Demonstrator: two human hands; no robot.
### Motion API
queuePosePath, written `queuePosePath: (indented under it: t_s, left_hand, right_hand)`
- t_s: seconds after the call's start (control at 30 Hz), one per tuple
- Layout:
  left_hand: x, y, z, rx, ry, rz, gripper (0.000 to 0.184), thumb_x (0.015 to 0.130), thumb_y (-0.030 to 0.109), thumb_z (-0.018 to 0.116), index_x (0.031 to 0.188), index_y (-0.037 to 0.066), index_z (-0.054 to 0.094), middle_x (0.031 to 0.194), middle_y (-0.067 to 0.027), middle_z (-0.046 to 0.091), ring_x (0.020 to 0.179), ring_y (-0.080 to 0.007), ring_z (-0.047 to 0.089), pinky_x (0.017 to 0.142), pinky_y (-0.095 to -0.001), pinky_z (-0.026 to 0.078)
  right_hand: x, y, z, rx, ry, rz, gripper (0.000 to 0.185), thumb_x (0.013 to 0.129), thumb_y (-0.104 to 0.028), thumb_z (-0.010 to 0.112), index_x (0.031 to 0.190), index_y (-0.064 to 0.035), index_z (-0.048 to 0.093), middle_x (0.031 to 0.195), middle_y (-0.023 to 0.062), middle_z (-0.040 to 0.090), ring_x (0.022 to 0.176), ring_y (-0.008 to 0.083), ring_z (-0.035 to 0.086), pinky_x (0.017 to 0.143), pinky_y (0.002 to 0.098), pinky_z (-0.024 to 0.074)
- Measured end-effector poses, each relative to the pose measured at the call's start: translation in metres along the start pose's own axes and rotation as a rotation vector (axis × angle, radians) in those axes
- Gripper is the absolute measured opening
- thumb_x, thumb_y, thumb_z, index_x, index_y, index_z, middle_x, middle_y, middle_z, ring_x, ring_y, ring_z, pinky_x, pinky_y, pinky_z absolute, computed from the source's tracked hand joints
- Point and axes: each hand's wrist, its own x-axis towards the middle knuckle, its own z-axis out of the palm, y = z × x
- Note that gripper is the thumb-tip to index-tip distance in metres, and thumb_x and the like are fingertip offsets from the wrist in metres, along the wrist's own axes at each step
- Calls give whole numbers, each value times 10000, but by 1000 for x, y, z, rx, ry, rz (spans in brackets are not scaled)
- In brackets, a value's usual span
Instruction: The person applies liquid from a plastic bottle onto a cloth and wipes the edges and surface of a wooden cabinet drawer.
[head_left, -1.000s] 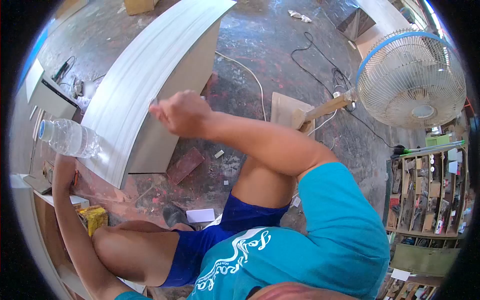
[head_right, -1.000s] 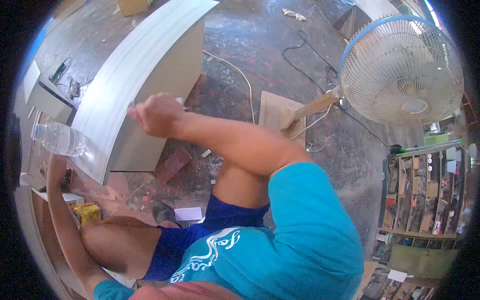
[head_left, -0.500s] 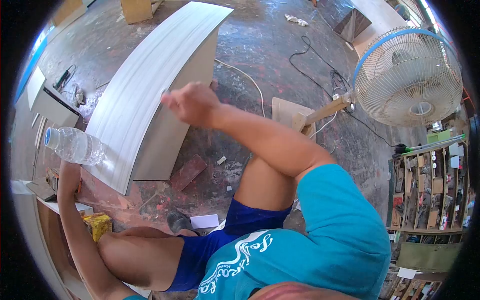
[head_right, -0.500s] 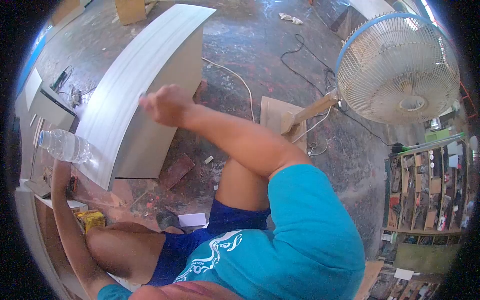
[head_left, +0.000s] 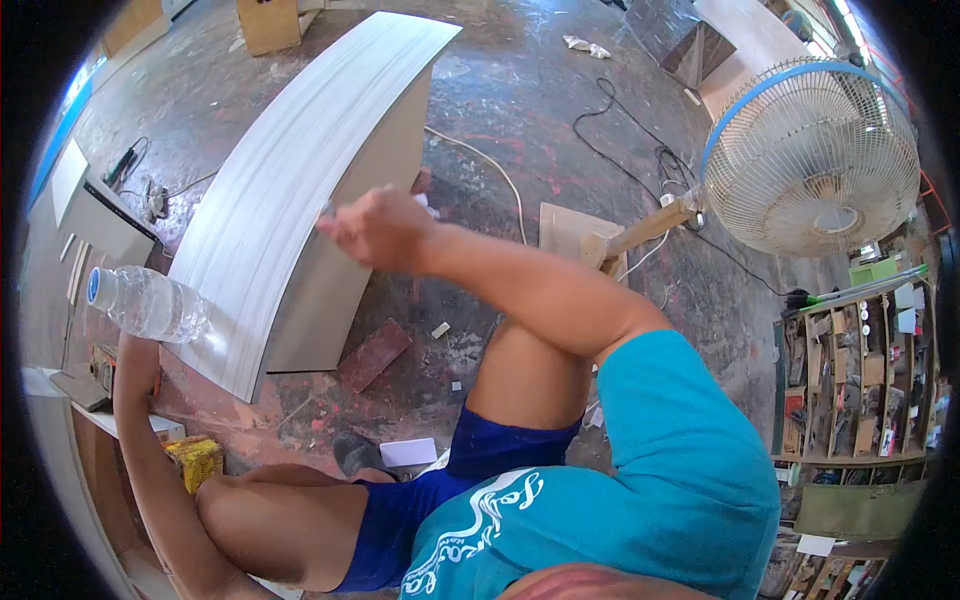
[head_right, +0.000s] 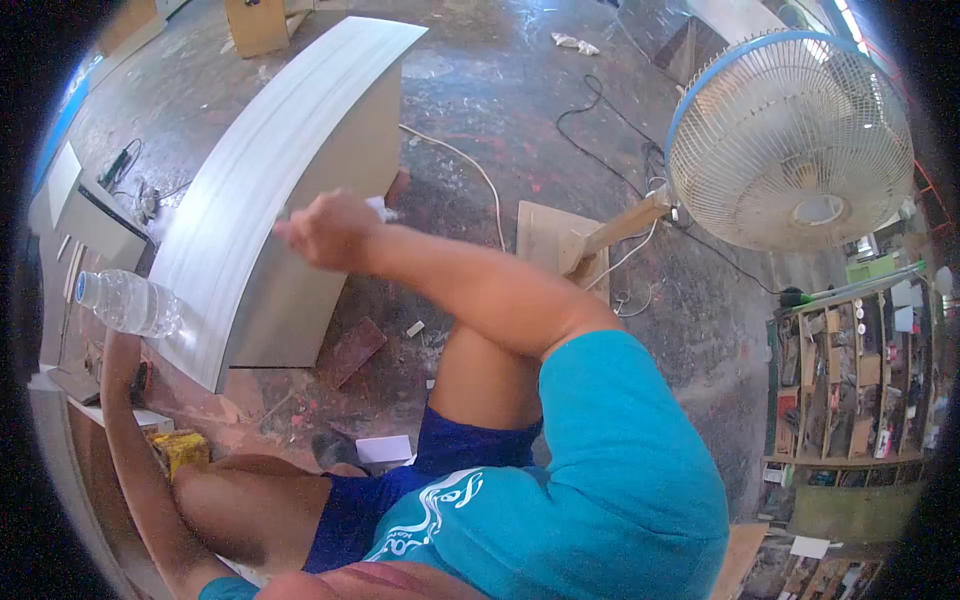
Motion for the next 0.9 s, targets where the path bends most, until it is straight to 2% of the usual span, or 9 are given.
queuePosePath:
  t_s: [0.13,0.23,0.33,0.47,0.57,0.67,0.77,0.83,0.9]
  left_hand:
    - [0,9,2,-85,-24,32,432,1039,147,502,1430,-35,504,1414,-184,570,1308,-282,527,1122,-388,380]
    - [-4,21,5,-16,-4,81,425,1044,146,501,1430,-31,506,1411,-178,572,1313,-279,524,1121,-390,382]
    - [-2,18,6,-95,-4,-12,410,1029,85,523,1428,-8,522,1414,-121,567,1307,-234,523,1111,-366,399]
    - [-5,32,10,-145,45,50,375,1026,75,519,1390,-7,551,1372,-118,594,1283,-233,539,1104,-366,403]
    - [-3,38,15,-164,53,31,354,1022,76,514,1362,-5,574,1341,-120,612,1265,-237,551,1095,-366,408]
    - [-5,44,11,-101,28,53,349,1015,76,515,1348,-5,585,1321,-122,620,1253,-241,558,1085,-363,414]
    - [-3,33,13,-139,55,73,349,1009,75,518,1342,-7,587,1316,-126,621,1246,-244,562,1077,-366,418]
    - [-5,37,17,-202,99,23,350,1006,71,520,1340,-9,587,1314,-129,623,1240,-246,565,1075,-369,421]
    - [-3,37,12,-194,41,15,351,1008,69,515,1343,-9,585,1317,-132,623,1238,-246,566,1074,-372,422]
  right_hand:
    - [1,-23,-3,43,-104,-77,528,1038,-376,547,612,-66,588,565,203,600,533,427,623,545,520,513]
    - [5,2,-5,139,33,16,530,1037,-374,551,615,-55,575,577,210,596,538,441,611,548,526,507]
    - [7,4,-5,186,67,142,526,1039,-370,546,624,-48,578,595,219,600,562,457,611,560,542,498]
    - [0,-24,2,82,-60,-19,521,1044,-348,537,621,-47,574,598,218,598,559,448,615,555,540,490]
    - [7,-13,-8,71,-27,-97,516,1041,-352,545,622,-50,569,577,211,590,540,441,612,546,532,490]
    - [12,17,-16,192,100,132,512,1037,-362,552,625,-60,566,557,204,583,531,431,614,539,532,487]
    - [3,17,0,102,126,51,498,1029,-358,565,626,-66,561,545,186,587,523,417,618,530,524,492]
    - [1,-7,-2,41,-10,-50,490,1024,-352,569,624,-69,561,545,178,591,524,413,619,529,520,499]
    - [-3,-14,0,-17,-81,-109,484,1020,-348,574,622,-73,560,544,171,592,525,410,621,529,516,505]
